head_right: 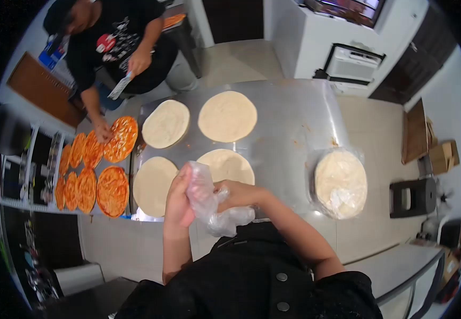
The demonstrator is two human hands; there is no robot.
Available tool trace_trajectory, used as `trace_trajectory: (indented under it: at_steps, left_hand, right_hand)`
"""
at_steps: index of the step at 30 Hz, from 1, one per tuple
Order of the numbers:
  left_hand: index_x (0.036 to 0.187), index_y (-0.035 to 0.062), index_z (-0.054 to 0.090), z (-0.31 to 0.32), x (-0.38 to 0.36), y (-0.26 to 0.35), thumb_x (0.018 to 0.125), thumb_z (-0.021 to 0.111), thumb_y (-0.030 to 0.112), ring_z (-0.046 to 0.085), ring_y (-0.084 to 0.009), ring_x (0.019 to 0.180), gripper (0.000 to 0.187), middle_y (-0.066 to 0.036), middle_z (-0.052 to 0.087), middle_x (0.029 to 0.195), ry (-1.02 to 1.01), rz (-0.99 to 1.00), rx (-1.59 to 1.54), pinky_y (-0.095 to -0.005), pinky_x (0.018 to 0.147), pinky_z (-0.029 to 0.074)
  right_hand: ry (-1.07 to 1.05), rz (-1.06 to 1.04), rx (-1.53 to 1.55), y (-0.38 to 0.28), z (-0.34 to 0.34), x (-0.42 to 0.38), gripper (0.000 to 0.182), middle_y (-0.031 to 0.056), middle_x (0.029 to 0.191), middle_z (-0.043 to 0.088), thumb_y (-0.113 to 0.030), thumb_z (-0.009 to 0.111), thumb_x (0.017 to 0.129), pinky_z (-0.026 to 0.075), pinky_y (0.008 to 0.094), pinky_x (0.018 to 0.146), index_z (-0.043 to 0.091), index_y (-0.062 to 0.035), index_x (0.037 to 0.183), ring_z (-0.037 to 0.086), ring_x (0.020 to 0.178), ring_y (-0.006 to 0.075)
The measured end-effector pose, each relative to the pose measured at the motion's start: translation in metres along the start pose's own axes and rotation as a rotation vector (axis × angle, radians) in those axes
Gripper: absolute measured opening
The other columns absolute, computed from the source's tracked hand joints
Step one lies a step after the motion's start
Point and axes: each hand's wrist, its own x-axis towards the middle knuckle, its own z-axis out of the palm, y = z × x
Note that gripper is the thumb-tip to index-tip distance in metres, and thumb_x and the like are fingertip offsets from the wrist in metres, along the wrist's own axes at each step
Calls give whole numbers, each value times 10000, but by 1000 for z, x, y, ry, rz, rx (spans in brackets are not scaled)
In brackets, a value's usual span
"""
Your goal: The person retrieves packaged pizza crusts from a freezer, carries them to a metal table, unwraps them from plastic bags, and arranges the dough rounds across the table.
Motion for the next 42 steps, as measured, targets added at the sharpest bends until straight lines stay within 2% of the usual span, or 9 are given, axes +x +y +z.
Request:
trace_trajectory:
  at_steps: [7, 9, 13, 17, 21, 27, 31, 37, 42]
  left_hand:
    - [951, 48, 551, 45, 15, -36, 914, 482, 184, 468, -114, 941, 158, -62, 469, 1091, -62, 544, 989, -256, 793, 406]
    - [1138, 42, 480, 32, 28, -81, 900, 506, 197, 397, -192, 1158, 286, -110, 361, 1278, -286, 386, 935, -322, 943, 354]
    - [1247, 29, 380, 75, 13, -151, 877, 537, 197, 422, -226, 1165, 435, -112, 410, 1252, -196, -148, 239, -339, 960, 366]
    - [1234, 28, 397, 85, 31, -156, 861, 527, 140, 478, -218, 1108, 411, -107, 478, 1183, -175, -242, 194, -345, 908, 420]
    - [1233, 39, 406, 102, 49, -184, 818, 468, 17, 533, -216, 1021, 420, -108, 520, 1129, -61, -299, 65, -353, 857, 457]
    - [1157, 19, 487, 160, 65, -228, 794, 463, -24, 538, -165, 965, 366, -86, 559, 1039, -151, -322, 378, -289, 806, 447]
    - [1180, 40, 478, 197, 69, -261, 816, 450, -7, 528, -143, 959, 367, -90, 541, 1078, -349, -387, 492, -271, 791, 439]
    - [1361, 111, 272, 224, 85, -293, 898, 468, 207, 487, -196, 1054, 512, -88, 409, 1260, -649, -822, 776, -298, 797, 446]
    - [1197, 94, 465, 198, 106, -355, 795, 634, 252, 474, -225, 908, 464, -75, 467, 1048, -570, 152, 1341, -333, 759, 402]
  right_hand:
    - [858, 74, 503, 87, -25, -54, 307, 57, 960, 581, -128, 488, 802, 460, 272, 706, 544, -43, 1092, 549, 815, 113]
    - [1044, -595, 779, 61, -27, -72, 272, 23, 920, 531, -111, 466, 797, 446, 236, 642, 542, -57, 1053, 516, 766, 95]
    - [1335, -472, 286, 63, -17, -87, 232, 102, 1007, 444, -100, 472, 773, 406, 301, 775, 542, -51, 988, 461, 916, 163]
    - [1081, -259, -639, 62, -48, -151, 400, 214, 1229, 319, -177, 622, 718, 313, 394, 953, 545, -26, 1080, 332, 1142, 337]
    - [712, -50, -524, 61, -68, -215, 739, 218, 1325, 249, -354, 769, 613, 242, 469, 1018, 467, -41, 1211, 237, 1240, 413]
    - [1152, -179, -515, 30, -110, -292, 1068, 243, 1401, 113, -381, 841, 462, 261, 472, 1033, 295, -110, 1339, 175, 1286, 438]
    - [730, 63, -817, 77, -112, -293, 992, 253, 1288, 345, -327, 841, 453, 394, 452, 934, 353, -146, 1297, 334, 1204, 431]
    - [1066, -18, -444, 170, -138, -333, 510, 172, 867, 584, -83, 702, 542, 468, 405, 706, 529, -83, 1022, 558, 820, 356]
    - [1517, 90, -428, 205, -155, -403, 376, 187, 822, 588, -38, 593, 563, 467, 386, 691, 564, -16, 937, 576, 783, 360]
